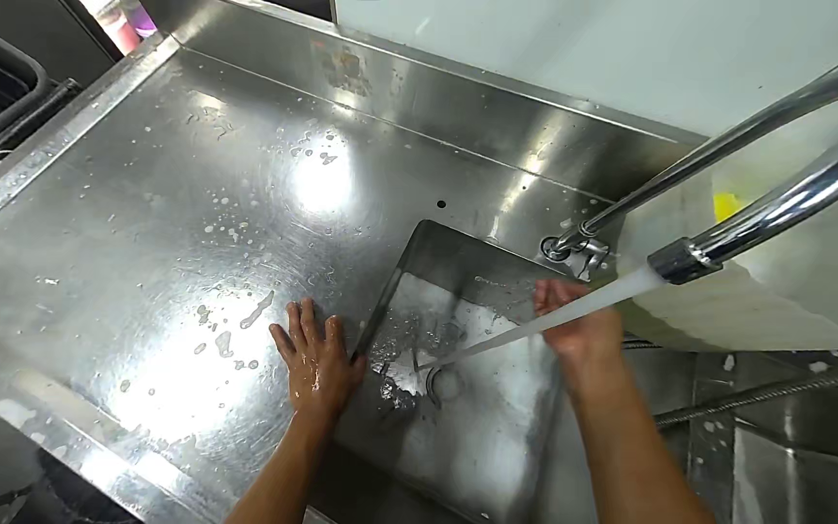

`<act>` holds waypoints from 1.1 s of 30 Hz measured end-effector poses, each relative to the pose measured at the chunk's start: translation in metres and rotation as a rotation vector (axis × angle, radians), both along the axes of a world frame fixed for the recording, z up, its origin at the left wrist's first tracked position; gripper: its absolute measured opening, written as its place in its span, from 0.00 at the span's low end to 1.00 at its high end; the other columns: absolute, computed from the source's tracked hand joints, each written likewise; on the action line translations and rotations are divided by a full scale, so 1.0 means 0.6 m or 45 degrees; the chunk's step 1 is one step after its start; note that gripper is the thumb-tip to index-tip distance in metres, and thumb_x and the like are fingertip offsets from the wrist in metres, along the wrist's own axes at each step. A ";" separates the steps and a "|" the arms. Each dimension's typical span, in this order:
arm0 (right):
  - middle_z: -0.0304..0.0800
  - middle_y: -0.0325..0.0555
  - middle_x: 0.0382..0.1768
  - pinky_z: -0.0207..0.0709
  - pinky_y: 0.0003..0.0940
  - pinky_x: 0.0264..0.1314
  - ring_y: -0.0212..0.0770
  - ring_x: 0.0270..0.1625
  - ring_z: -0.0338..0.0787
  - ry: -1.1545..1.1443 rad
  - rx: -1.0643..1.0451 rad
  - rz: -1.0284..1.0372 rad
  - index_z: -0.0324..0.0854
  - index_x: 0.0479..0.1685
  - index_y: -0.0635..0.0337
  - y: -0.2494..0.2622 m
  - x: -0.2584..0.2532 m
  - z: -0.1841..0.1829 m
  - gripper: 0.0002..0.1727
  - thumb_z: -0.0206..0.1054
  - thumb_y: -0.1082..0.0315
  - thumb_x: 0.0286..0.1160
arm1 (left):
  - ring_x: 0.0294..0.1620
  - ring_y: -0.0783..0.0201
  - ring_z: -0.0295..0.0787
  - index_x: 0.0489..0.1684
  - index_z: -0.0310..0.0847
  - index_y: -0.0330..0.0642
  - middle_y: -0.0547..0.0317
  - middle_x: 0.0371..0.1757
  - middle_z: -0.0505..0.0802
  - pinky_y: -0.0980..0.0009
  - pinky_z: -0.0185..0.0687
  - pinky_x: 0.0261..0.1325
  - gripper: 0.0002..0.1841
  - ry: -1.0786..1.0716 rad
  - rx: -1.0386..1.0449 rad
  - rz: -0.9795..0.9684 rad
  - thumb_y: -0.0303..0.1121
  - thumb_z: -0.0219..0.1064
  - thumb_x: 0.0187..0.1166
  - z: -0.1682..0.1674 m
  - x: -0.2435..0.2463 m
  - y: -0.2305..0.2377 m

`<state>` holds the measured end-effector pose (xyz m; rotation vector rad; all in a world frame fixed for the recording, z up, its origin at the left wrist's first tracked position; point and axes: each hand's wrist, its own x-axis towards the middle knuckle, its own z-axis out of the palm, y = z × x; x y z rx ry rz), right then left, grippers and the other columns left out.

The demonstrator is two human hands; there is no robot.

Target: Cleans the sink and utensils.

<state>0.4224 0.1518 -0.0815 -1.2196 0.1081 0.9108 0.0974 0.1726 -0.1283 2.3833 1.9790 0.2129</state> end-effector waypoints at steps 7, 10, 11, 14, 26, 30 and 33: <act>0.77 0.42 0.41 0.81 0.26 0.45 0.32 0.39 0.84 0.153 0.165 -0.222 0.65 0.53 0.50 0.029 0.006 0.048 0.09 0.44 0.58 0.93 | 0.94 0.35 0.46 0.63 0.86 0.49 0.35 0.90 0.64 0.31 0.33 0.89 0.36 0.026 -0.028 0.024 0.59 0.79 0.53 0.000 0.002 -0.001; 0.85 0.36 0.35 0.84 0.25 0.43 0.30 0.36 0.88 -0.098 0.238 -0.118 0.71 0.48 0.51 0.027 0.008 0.054 0.13 0.41 0.61 0.95 | 0.95 0.35 0.46 0.62 0.87 0.50 0.35 0.90 0.65 0.30 0.33 0.89 0.36 0.017 -0.034 0.029 0.60 0.79 0.53 0.001 0.004 0.002; 0.85 0.35 0.35 0.85 0.25 0.45 0.30 0.38 0.88 -0.118 0.288 -0.110 0.71 0.47 0.51 0.032 0.014 0.065 0.14 0.40 0.62 0.95 | 0.95 0.35 0.46 0.62 0.87 0.51 0.35 0.90 0.65 0.30 0.33 0.89 0.36 0.015 -0.032 0.026 0.61 0.79 0.54 0.000 0.001 0.002; 0.87 0.38 0.41 0.86 0.24 0.50 0.31 0.43 0.90 -0.173 0.276 -0.200 0.71 0.49 0.52 0.047 0.029 0.081 0.10 0.43 0.66 0.93 | 0.94 0.35 0.46 0.62 0.87 0.50 0.36 0.90 0.65 0.30 0.34 0.89 0.36 0.013 -0.028 0.011 0.60 0.79 0.53 0.000 0.001 0.001; 0.91 0.63 0.56 0.82 0.51 0.67 0.54 0.58 0.91 -0.489 -0.730 2.225 0.84 0.63 0.69 -0.253 -0.230 -0.378 0.18 0.61 0.64 0.87 | 0.95 0.37 0.45 0.59 0.89 0.52 0.35 0.90 0.64 0.31 0.34 0.89 0.34 0.047 -0.044 0.015 0.60 0.79 0.52 0.001 0.003 0.003; 0.89 0.64 0.63 0.73 0.57 0.77 0.60 0.69 0.86 -0.779 -0.901 2.256 0.86 0.63 0.67 -0.252 -0.206 -0.364 0.18 0.58 0.65 0.87 | 0.95 0.36 0.45 0.60 0.88 0.51 0.35 0.90 0.64 0.31 0.34 0.89 0.35 0.056 -0.042 0.013 0.60 0.78 0.52 -0.001 0.001 0.000; 0.90 0.64 0.61 0.76 0.57 0.75 0.60 0.66 0.88 -1.069 -0.928 1.803 0.85 0.64 0.68 -0.191 -0.107 -0.354 0.18 0.57 0.67 0.87 | 0.95 0.37 0.44 0.62 0.88 0.51 0.35 0.91 0.63 0.32 0.32 0.90 0.35 0.051 -0.082 0.031 0.60 0.78 0.54 0.003 0.005 0.002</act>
